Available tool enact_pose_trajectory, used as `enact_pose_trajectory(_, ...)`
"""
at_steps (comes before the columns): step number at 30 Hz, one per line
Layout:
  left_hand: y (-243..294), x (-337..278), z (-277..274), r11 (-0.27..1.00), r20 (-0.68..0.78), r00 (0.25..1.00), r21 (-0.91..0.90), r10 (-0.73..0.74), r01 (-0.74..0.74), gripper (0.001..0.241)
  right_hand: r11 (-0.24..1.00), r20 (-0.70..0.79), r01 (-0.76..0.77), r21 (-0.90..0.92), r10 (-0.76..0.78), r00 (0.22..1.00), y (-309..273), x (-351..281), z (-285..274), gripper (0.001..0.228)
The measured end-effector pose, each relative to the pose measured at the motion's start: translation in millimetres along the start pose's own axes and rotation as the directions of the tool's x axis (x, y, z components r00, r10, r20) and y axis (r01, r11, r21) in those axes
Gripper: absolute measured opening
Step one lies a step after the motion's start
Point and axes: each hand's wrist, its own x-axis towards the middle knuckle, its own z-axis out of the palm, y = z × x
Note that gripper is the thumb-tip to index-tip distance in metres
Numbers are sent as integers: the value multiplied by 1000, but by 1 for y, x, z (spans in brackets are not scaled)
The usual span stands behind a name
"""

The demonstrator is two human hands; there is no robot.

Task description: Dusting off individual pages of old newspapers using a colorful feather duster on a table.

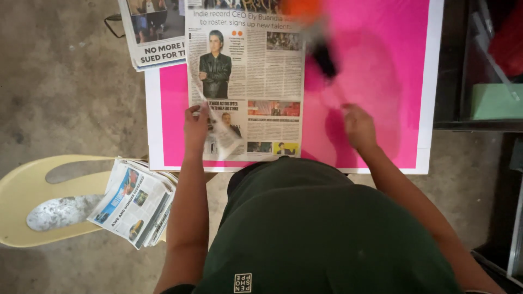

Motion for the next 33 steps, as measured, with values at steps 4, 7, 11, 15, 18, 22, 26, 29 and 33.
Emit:
enact_pose_trajectory(4, -19, 21, -5, 983, 33, 990, 117, 138, -141, 59, 917, 348, 279, -284, -172, 921, -39, 21, -8, 36)
enact_pose_trajectory(7, -39, 33, -8, 911, 46, 988, 384, 146, -153, 58, 906, 603, 205, -370, 66, 795, -54, 48, -18, 51)
enact_pose_trajectory(11, -42, 38, -10, 956, 8, 992, 264, 128, -126, 61, 893, 251, 160, -421, -55, 966, 7, 78, -9, 44)
enact_pose_trajectory(15, -42, 32, -15, 927, -5, 978, 320, 207, -195, 63, 922, 65, -356, -151, 368, 927, -4, 95, -10, 52)
enact_pose_trajectory(18, -50, 36, -21, 968, 63, 982, 170, 175, -184, 54, 975, 56, -69, -213, 83, 995, -12, 66, -6, 57)
enact_pose_trajectory(22, -54, 43, -29, 992, 125, 985, 26, 120, -124, 52, 842, 520, 314, -438, -48, 853, -29, 11, -19, 41)
enact_pose_trajectory(26, -70, 59, -29, 982, 160, 969, -3, 187, -189, 50, 890, 225, 180, -418, -91, 970, 34, -46, -41, 37)
enact_pose_trajectory(29, -66, 61, -29, 988, 175, 973, 2, 150, -152, 51, 859, 71, -56, -509, 106, 992, 72, -74, -52, 33)
enact_pose_trajectory(33, -56, 72, -31, 913, 141, 978, 358, 155, -197, 51, 943, 37, 24, -332, -13, 999, 74, -103, -57, 12)
